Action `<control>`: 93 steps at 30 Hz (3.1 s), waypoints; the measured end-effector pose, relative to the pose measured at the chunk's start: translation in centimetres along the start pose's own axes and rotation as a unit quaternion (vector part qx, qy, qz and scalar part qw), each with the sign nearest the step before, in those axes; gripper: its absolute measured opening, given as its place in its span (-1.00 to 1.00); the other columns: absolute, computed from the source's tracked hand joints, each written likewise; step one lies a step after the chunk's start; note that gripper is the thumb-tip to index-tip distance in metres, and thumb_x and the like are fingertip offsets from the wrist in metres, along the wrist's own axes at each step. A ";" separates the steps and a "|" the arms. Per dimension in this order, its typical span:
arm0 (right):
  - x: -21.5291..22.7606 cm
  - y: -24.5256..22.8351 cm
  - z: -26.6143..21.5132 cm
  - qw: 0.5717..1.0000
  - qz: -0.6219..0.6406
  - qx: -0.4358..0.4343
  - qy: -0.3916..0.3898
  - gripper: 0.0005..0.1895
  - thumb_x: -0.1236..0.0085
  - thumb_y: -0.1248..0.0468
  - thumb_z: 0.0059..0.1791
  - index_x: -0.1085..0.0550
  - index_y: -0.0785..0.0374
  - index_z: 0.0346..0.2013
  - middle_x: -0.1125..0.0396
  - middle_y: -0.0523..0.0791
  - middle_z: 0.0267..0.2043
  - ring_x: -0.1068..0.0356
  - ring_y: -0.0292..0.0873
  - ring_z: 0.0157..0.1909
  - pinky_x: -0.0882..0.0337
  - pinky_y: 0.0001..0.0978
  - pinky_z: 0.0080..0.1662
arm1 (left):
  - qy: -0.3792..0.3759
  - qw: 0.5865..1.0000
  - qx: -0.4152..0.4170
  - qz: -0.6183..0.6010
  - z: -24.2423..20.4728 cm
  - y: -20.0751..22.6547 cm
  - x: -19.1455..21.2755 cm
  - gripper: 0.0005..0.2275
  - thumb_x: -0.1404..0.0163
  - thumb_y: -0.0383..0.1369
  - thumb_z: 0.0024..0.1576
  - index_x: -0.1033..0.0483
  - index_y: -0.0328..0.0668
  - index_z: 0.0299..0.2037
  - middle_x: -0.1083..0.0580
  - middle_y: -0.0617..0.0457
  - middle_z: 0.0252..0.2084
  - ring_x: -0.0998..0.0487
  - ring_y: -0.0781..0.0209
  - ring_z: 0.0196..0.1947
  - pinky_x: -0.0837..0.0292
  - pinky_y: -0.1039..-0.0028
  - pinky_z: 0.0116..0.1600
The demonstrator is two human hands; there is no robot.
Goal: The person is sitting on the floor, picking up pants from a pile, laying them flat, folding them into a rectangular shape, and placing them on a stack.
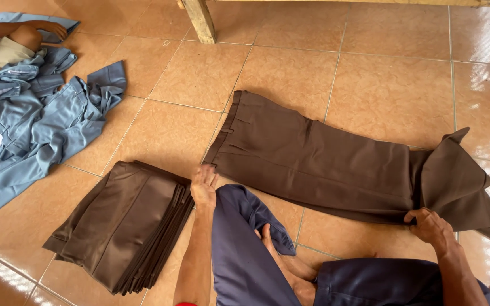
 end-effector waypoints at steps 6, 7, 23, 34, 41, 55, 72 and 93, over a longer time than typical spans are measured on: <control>-0.1 0.0 0.0 1.000 -0.012 -0.014 -0.021 -0.70 -0.31 0.13 -0.15 -0.66 -0.27 -0.14 -0.55 -0.39 -0.12 -0.58 -0.33 -0.12 -0.58 -0.49 -0.03 | -0.069 0.952 -0.028 0.298 -3.9 0.6 -3.6 -0.54 0.00 -0.24 0.26 -0.46 -0.24 -0.74 -0.34 0.08 -0.80 -0.42 0.29 -0.77 -0.07 0.63 -0.74; -0.1 0.0 0.0 1.000 -0.007 -0.017 -0.019 -0.70 -0.32 0.14 -0.15 -0.66 -0.25 -0.13 -0.55 -0.37 -0.11 -0.59 -0.31 -0.12 -0.58 -0.47 -0.03 | -0.077 0.927 -0.050 0.365 -4.0 0.3 -4.0 -0.51 -0.01 -0.17 0.24 -0.48 -0.29 -0.74 -0.40 0.04 -0.76 -0.29 0.36 -0.82 -0.09 0.61 -0.70; -0.1 0.1 0.2 0.999 0.001 -0.011 -0.041 -0.69 -0.35 0.10 -0.15 -0.67 -0.22 -0.11 -0.57 -0.37 -0.10 -0.61 -0.32 -0.13 -0.58 -0.47 0.01 | -0.074 0.868 -0.100 0.480 -6.2 1.2 -6.3 -0.47 0.04 -0.15 0.24 -0.48 -0.34 -0.77 -0.31 0.05 -0.84 -0.24 0.35 -0.84 -0.19 0.61 -0.62; -0.9 0.8 0.7 0.999 0.015 -0.002 -0.037 -0.67 -0.33 0.12 -0.16 -0.65 -0.22 -0.10 -0.56 -0.32 -0.30 -0.58 -0.31 -0.23 -0.56 -0.48 -0.08 | -0.076 0.874 -0.103 0.468 -6.0 0.9 -6.0 -0.47 0.02 -0.14 0.24 -0.48 -0.34 -0.75 -0.32 0.05 -0.83 -0.28 0.36 -0.82 -0.19 0.62 -0.64; -1.2 0.9 0.6 0.999 0.020 -0.004 -0.025 -0.70 -0.33 0.12 -0.16 -0.67 -0.21 -0.13 -0.58 -0.36 -0.16 -0.59 -0.31 -0.17 -0.56 -0.49 -0.03 | -0.069 0.872 -0.101 0.474 -6.4 1.1 -6.2 -0.48 0.03 -0.16 0.24 -0.48 -0.35 -0.75 -0.33 0.04 -0.83 -0.28 0.36 -0.83 -0.19 0.62 -0.65; 0.3 0.0 -0.2 0.999 0.021 -0.016 -0.047 -0.67 -0.34 0.15 -0.15 -0.67 -0.20 -0.09 -0.56 -0.34 -0.12 -0.59 -0.31 -0.12 -0.56 -0.47 -0.01 | -0.081 0.870 -0.119 0.472 -6.8 1.4 -6.7 -0.49 0.01 -0.15 0.24 -0.50 -0.34 -0.73 -0.36 0.04 -0.82 -0.28 0.36 -0.82 -0.23 0.62 -0.63; -0.6 0.5 0.4 0.999 0.022 0.006 -0.025 -0.67 -0.33 0.16 -0.17 -0.66 -0.18 -0.11 -0.54 -0.31 -0.11 -0.57 -0.27 -0.10 -0.55 -0.43 0.03 | -0.083 0.866 -0.122 0.477 -7.0 1.3 -6.9 -0.49 0.03 -0.16 0.25 -0.50 -0.34 -0.73 -0.34 0.04 -0.82 -0.26 0.37 -0.82 -0.21 0.63 -0.63; 1.3 -0.8 -1.2 1.000 0.000 -0.015 0.001 -0.85 -0.25 0.10 -0.10 -0.61 -0.22 -0.24 -0.48 -0.26 0.00 -0.58 0.04 -0.06 -0.61 -0.11 0.01 | 0.055 0.532 0.089 0.841 14.9 -8.9 3.3 -0.07 0.04 0.11 0.14 0.26 -0.59 0.40 -0.18 -0.53 0.36 -0.23 -0.37 0.40 -0.12 -0.04 0.44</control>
Point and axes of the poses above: each hand's wrist, its own z-axis towards the middle knuckle, its own x-axis out of the back of the hand, y = z × x, the point moved 4 cm from there along z, towards the middle knuckle
